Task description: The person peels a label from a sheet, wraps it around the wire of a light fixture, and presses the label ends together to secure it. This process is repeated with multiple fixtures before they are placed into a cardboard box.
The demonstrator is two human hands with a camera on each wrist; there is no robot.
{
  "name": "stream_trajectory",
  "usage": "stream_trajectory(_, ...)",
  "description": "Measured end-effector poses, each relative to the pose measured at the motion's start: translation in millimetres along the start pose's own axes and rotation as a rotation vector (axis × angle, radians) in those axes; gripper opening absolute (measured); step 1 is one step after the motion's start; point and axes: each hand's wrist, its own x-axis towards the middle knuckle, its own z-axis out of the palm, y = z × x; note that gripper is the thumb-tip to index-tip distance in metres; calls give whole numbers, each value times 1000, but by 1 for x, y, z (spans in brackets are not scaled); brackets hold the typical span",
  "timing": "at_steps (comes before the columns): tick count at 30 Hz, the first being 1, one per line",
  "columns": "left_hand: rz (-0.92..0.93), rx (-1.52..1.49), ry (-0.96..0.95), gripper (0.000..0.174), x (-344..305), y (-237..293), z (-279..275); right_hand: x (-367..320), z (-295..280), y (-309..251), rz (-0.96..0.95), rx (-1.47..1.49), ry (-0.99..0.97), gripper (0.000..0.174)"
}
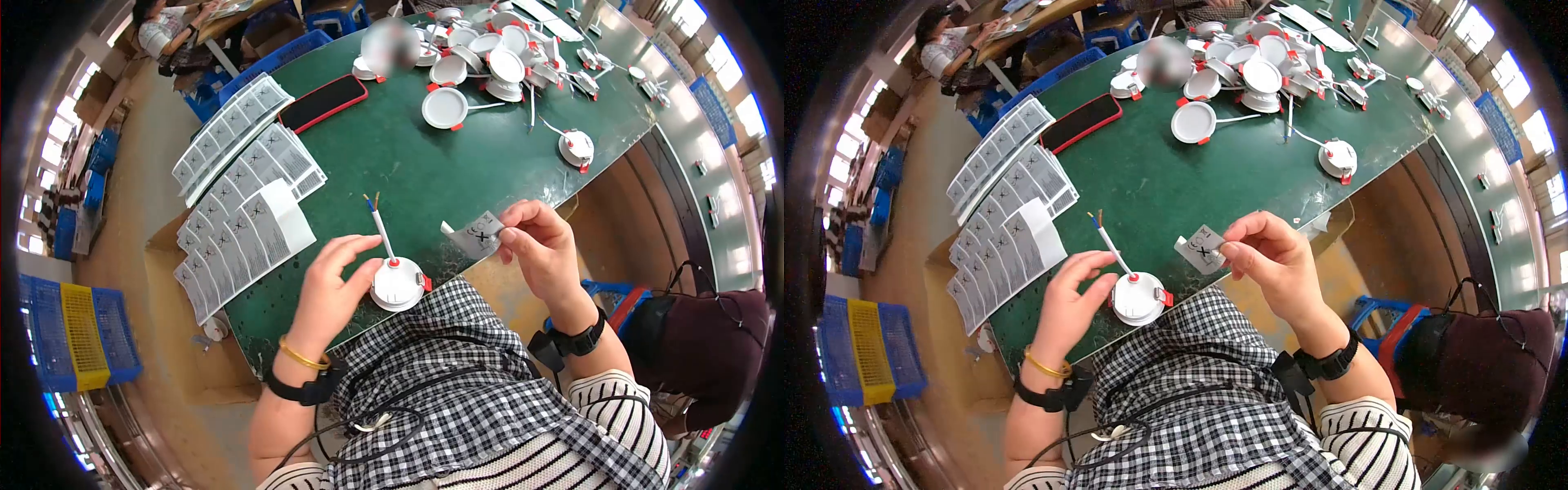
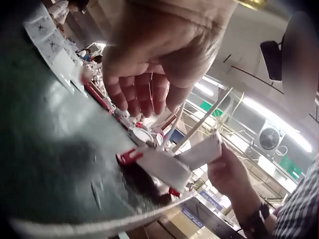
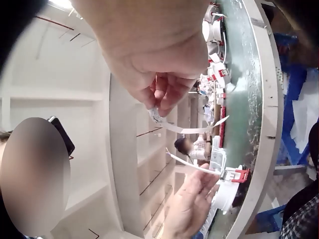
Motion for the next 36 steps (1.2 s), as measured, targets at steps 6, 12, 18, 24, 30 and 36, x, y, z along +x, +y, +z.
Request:
stream_trajectory(6,80,10,300,18,-10,-2,21,-4,4,-4,-25,83,-60,10)
stream_trajectory(12,132,-162,61,22,-25,36,14,7,29,-12,163,-83,-349,9)
stream_trajectory(18,33,-155,-92,27,-43,24,13,10,53,-14,110,-193,-570,14)
stream_trajectory(24,-207,-1053,226,22,-44,25,21,3,54,18,166,-1,-490,39)
stream_trajectory(30,-191,-1097,238,32,-54,10,29,-4,61,29,352,7,-480,32)
stream_trajectory(36,-149,-1042,178,73,-64,3,11,0,51,21,216,-149,-442,21)
